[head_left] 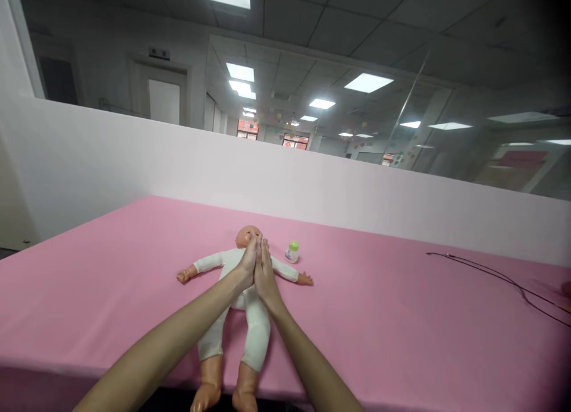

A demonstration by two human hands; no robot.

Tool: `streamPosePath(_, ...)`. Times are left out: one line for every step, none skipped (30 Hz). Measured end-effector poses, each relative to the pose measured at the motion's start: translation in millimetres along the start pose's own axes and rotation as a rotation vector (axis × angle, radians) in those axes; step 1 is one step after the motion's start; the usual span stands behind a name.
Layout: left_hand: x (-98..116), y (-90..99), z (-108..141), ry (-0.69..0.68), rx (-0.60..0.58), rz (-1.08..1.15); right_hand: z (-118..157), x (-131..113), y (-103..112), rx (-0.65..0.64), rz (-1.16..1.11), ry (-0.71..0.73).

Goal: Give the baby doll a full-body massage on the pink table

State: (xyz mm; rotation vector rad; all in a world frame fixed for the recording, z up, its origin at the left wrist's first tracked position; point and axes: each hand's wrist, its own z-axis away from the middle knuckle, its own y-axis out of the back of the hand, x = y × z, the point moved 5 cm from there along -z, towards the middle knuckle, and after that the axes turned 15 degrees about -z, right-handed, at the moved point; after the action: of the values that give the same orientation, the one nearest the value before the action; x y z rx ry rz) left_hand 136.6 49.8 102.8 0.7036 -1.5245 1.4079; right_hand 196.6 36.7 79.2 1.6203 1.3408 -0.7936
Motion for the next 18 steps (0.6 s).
streamPosePath(-3, 1.8, -3, -0.005, -0.015, -0.011, -1, 6, 0, -0.02, 0.022, -0.01)
streamPosePath(-6, 4.9, -7, -0.018, -0.035, -0.038, -2, 14, 2, -0.036, 0.047, -0.025)
streamPosePath(-7, 10.1, -10, -0.055, -0.046, -0.116, -5, 23, 7, -0.044, 0.077, -0.041)
streamPosePath(-8, 17.3, -14, -0.116, -0.049, -0.24, -8, 34, 14, -0.05, 0.119, -0.05)
streamPosePath(-8, 26.3, -17, -0.19, -0.037, -0.375, -10, 45, 22, -0.048, 0.182, -0.051)
streamPosePath(-8, 36.7, -20, -0.274, -0.012, -0.542, -12, 55, 29, -0.066, 0.279, -0.025)
streamPosePath(-8, 47.9, -22, -0.344, 0.015, -0.703, -12, 66, 36, -0.092, 0.401, 0.004)
streamPosePath(-9, 59.3, -24, -0.395, 0.034, -0.849, -11, 76, 43, -0.103, 0.508, -0.001)
streamPosePath(-11, 71.4, -27, -0.418, 0.046, -0.963, -9, 86, 49, -0.102, 0.589, -0.01)
streamPosePath(-14, 83.8, -29, -0.415, 0.052, -1.05, -5, 93, 55, -0.091, 0.647, -0.022)
streamPosePath(-18, 96.2, -30, -0.406, 0.062, -1.127, -2, 98, 61, -0.072, 0.677, -0.036)
streamPosePath(-21, 108.6, -31, -0.391, 0.077, -1.175, 2, 100, 65, -0.048, 0.697, -0.04)
streamPosePath(-23, 120.7, -31, -0.375, 0.097, -1.19, 5, 101, 68, -0.022, 0.725, -0.037)
streamPosePath(-25, 131.8, -30, -0.366, 0.122, -1.216, 8, 100, 71, 0.006, 0.769, -0.036)
streamPosePath(-26, 142.0, -29, -0.36, 0.149, -1.239, 10, 99, 73, 0.035, 0.82, -0.036)
streamPosePath(-28, 151.3, -27, -0.363, 0.185, -1.267, 11, 98, 74, 0.061, 0.871, -0.036)
streamPosePath(-29, 159.6, -25, -0.373, 0.224, -1.302, 11, 98, 75, 0.078, 0.908, -0.036)
streamPosePath(-30, 167.3, -24, -0.39, 0.27, -1.342, 10, 98, 75, 0.089, 0.939, -0.037)
